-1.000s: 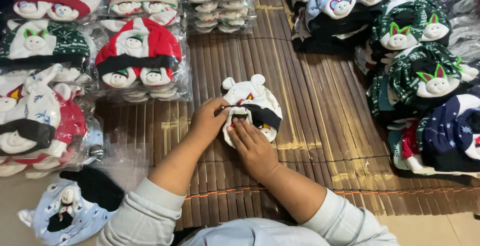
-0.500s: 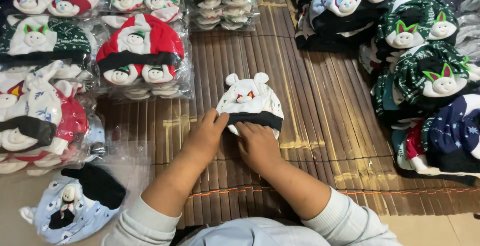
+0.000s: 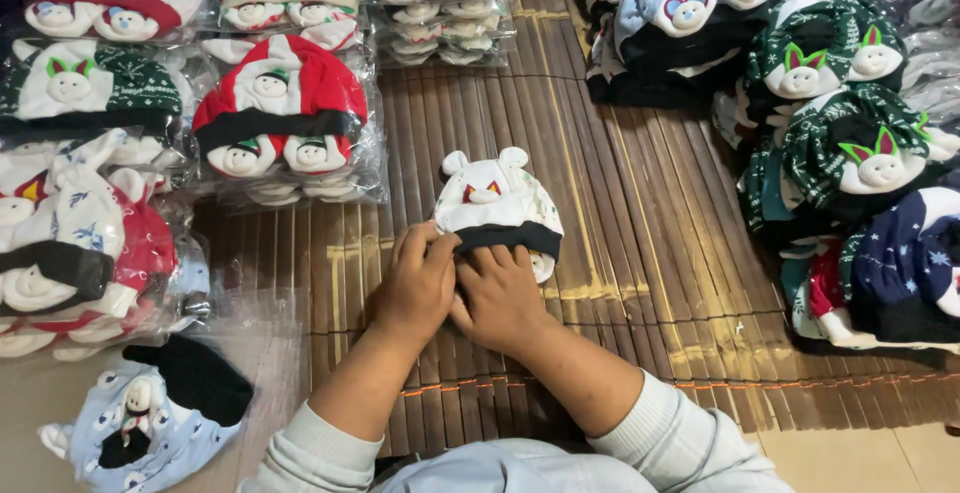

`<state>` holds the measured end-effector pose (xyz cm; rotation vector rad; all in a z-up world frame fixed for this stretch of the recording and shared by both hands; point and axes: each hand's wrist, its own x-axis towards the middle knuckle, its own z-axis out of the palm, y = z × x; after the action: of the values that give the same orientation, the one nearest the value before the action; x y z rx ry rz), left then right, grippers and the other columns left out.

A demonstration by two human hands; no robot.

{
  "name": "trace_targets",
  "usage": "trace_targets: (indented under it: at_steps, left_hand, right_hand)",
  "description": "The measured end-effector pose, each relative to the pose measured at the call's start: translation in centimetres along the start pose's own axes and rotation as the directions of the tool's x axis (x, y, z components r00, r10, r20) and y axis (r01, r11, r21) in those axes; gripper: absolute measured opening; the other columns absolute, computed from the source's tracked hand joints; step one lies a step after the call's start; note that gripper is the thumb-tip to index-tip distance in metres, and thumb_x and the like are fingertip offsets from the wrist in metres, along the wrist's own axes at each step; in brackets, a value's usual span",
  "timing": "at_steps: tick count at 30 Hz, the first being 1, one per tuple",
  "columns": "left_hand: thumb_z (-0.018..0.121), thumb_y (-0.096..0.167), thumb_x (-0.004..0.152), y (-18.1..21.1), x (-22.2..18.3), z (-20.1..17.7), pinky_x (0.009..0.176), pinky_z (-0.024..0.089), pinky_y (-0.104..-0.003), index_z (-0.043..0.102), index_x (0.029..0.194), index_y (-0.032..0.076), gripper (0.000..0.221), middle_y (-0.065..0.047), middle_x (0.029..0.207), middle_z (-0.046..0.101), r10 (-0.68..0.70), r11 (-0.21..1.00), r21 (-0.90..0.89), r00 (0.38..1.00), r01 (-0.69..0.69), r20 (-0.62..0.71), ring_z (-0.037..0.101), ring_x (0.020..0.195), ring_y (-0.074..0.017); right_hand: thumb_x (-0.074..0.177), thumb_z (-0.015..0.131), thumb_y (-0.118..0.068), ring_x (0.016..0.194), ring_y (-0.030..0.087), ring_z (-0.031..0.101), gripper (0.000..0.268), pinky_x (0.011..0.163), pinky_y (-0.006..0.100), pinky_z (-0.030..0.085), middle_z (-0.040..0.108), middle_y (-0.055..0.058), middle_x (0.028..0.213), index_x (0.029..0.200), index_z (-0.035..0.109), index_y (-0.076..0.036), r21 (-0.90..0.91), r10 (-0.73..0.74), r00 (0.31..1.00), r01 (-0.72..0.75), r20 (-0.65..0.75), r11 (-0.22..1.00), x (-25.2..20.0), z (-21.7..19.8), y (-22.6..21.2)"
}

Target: Packaging baby hats and booties into clear plastic bags for retail

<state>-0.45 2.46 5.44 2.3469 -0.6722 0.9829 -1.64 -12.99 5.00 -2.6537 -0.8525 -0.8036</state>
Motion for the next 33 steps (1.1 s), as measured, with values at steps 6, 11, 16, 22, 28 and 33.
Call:
trace_targets:
  at_steps: [6, 11, 16, 22, 28, 33]
  left_hand:
    - [0.063, 0.004, 0.091, -0.1, -1.1, 1.3, 0.091, 0.059, -0.034, 0.067, 0.108, 0.013, 0.02, -0.005, 0.104, 0.055, -0.065, 0.998, -0.005, 0.996, 0.065, -0.063, 0.068, 0.114, -0.0278]
    - [0.063, 0.004, 0.092, -0.3, -1.2, 1.9, 0.094, 0.058, -0.035, 0.066, 0.108, 0.012, 0.018, -0.004, 0.104, 0.055, -0.052, 0.999, 0.007, 0.996, 0.052, -0.071, 0.068, 0.116, -0.0285]
    - [0.063, 0.002, 0.092, 0.1, -0.6, 0.9, 0.095, 0.057, -0.037, 0.067, 0.105, 0.01, 0.016, -0.005, 0.099, 0.053, -0.014, 1.0, -0.01, 0.995, 0.013, -0.097, 0.068, 0.116, -0.0308]
    - [0.067, 0.002, 0.084, -0.8, -1.6, 0.7, 0.091, 0.059, -0.043, 0.062, 0.109, 0.008, 0.026, -0.008, 0.101, 0.051, -0.066, 0.994, 0.081, 0.997, 0.068, -0.029, 0.066, 0.118, -0.0355]
    - [0.071, 0.003, 0.078, -0.8, -2.0, 0.9, 0.085, 0.061, -0.046, 0.059, 0.115, 0.006, 0.039, -0.011, 0.105, 0.051, -0.107, 0.986, 0.141, 0.991, 0.094, 0.086, 0.065, 0.12, -0.0394]
    - [0.07, 0.003, 0.081, -1.2, -2.0, 1.4, 0.09, 0.058, -0.044, 0.058, 0.117, 0.006, 0.038, -0.014, 0.109, 0.054, -0.008, 0.98, 0.201, 0.998, -0.006, 0.069, 0.065, 0.119, -0.0397]
  right_hand:
    - [0.09, 0.05, -0.045, 0.081, 0.033, 0.058, 0.04, 0.071, 0.044, 0.037, 0.059, 0.011, 0.086, 0.101, 0.069, -0.011, 0.055, -0.02, 1.0, 0.02, 0.004, 0.998, -0.5, 1.0, 0.5]
    - [0.091, 0.051, -0.043, 0.076, 0.031, 0.063, 0.033, 0.068, 0.044, 0.037, 0.064, 0.009, 0.081, 0.089, 0.067, -0.014, 0.095, -0.007, 0.998, 0.002, 0.058, 0.996, -0.8, 1.8, 1.2]
    - [0.088, 0.049, -0.046, 0.061, 0.038, 0.065, 0.041, 0.061, 0.047, 0.042, 0.062, 0.014, 0.064, 0.078, 0.069, -0.012, 0.163, 0.002, 0.981, -0.034, 0.192, 0.986, 1.7, -0.6, 0.6]
    - [0.084, 0.06, -0.036, 0.068, 0.039, 0.068, 0.028, 0.061, 0.05, 0.049, 0.065, 0.015, 0.07, 0.094, 0.069, -0.011, 0.186, -0.027, 0.942, -0.038, 0.335, 0.982, -0.4, 0.5, 2.5]
    - [0.087, 0.066, -0.005, 0.089, 0.041, 0.072, 0.033, 0.074, 0.047, 0.058, 0.073, 0.017, 0.099, 0.12, 0.071, -0.009, 0.394, -0.027, 0.967, -0.079, 0.255, 0.916, 0.2, -6.7, 4.9]
    - [0.088, 0.074, -0.02, 0.093, 0.029, 0.07, 0.027, 0.077, 0.041, 0.059, 0.067, 0.003, 0.099, 0.114, 0.069, -0.023, 0.188, 0.15, 0.964, -0.193, 0.218, 0.963, -3.2, -4.8, 8.9]
